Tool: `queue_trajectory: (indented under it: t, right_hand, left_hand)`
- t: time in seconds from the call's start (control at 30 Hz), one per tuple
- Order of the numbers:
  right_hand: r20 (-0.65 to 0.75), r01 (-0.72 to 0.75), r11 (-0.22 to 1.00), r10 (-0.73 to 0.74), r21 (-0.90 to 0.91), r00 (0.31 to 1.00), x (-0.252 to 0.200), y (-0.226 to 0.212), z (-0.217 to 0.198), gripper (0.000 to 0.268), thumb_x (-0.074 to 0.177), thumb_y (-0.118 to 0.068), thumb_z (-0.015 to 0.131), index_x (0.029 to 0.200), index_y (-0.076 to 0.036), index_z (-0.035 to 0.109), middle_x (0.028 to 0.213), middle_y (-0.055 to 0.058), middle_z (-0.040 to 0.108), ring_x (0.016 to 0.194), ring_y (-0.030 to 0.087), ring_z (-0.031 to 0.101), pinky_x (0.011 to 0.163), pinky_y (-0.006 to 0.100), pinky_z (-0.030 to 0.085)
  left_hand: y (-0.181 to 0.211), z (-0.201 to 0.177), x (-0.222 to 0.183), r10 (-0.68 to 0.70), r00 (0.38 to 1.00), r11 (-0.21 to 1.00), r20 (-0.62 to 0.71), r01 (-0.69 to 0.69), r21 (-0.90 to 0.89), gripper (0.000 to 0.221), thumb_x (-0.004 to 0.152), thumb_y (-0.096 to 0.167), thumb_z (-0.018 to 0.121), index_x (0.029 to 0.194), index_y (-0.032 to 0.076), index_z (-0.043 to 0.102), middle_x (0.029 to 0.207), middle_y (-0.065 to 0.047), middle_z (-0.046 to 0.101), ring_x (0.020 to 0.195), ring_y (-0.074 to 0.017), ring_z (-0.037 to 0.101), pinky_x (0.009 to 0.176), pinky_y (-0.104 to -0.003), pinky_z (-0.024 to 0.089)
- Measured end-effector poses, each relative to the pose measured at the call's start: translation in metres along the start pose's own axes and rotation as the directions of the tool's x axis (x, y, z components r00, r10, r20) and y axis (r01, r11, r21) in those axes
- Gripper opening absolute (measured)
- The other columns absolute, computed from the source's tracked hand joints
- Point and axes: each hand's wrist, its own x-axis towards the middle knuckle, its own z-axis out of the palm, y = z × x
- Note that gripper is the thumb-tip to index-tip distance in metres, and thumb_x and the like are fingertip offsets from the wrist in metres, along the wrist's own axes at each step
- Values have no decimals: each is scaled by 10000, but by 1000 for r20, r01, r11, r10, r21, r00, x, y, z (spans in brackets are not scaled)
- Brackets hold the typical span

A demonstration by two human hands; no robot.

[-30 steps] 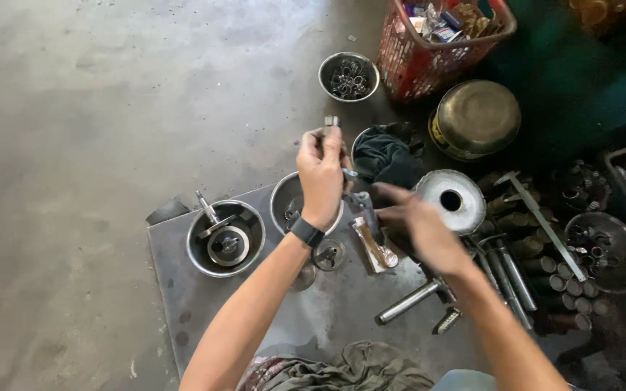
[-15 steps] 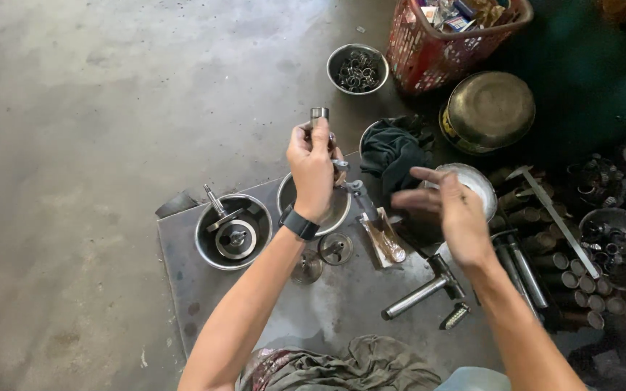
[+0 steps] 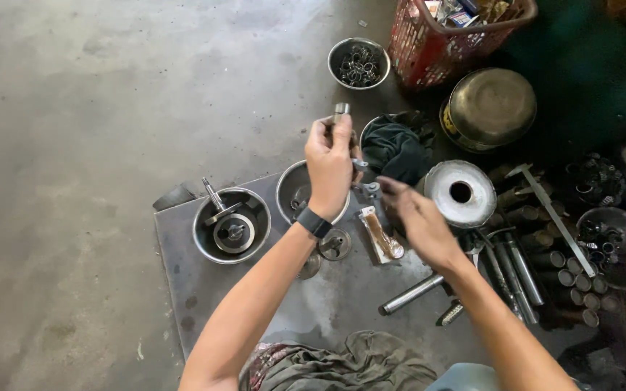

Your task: Cleaning engine components with a rag and measuring them using a micrometer and caliper.

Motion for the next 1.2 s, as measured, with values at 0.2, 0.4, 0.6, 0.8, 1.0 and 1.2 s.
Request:
queue_trajectory:
  t: [0.2,0.4,0.6,0.8,1.0,1.2]
  right_hand:
    - [-209,-63,995,45,-83,977,-15,-29,6,439,1052,-245,498,1355,55,603,1118,182,762,1030,293,736,908,372,584]
    - [-101,-105,983,121,149,988,-11,-13,39,441,978,-123,562,1388,37,533,1326,176,665,1202,286,665,982,415,544]
    - [-358,282,755,-67,592,931,-5,-19,32,471,1072,-208,432,1507,-35,384,1573,149,468,1430,301,496,1142,444,476]
    - [-510,444,781,-191,438,839,-14,-23,-18,441,1135,-256,455,1477,22,462,1320,215,652,1113,343,705,965,430,588]
    - [-406,235,894,-67,381,911,-18,-38,-24,476,1096,-300,466,1470,-7,498,1149,177,719,810,297,737,543,296,544]
    - [-241,127,900,-25,418,970,-15,-38,-30,539,1080,-348,419,1484,6,461,1252,196,690,1004,270,738,568,264,515]
  left_hand:
    - [-3,-28,22,-90,989,992,-117,78,-103,280,1029,322,583,959,60,512,636,-18,502,436,-93,442,359,-277,328]
    - [-13,-31,23,-308,949,845,-62,244,-476,293,1053,330,567,916,79,502,743,-30,513,505,-111,435,434,-283,335]
    - [-13,5,-7,-352,925,753,141,369,-544,214,1053,276,556,967,81,545,829,-50,566,579,-121,507,497,-287,412]
    - [-14,-5,-10,-149,944,981,293,179,-77,184,1049,184,580,1132,21,571,990,-78,661,843,-140,683,696,-334,603]
    - [-3,-29,-12,-253,798,916,547,16,401,278,952,85,682,1188,-44,608,915,-49,688,766,-106,670,662,-284,586]
    - [-6,-30,-23,-373,713,832,594,-26,554,306,881,113,748,1134,-53,702,859,23,677,771,-23,589,675,-219,519]
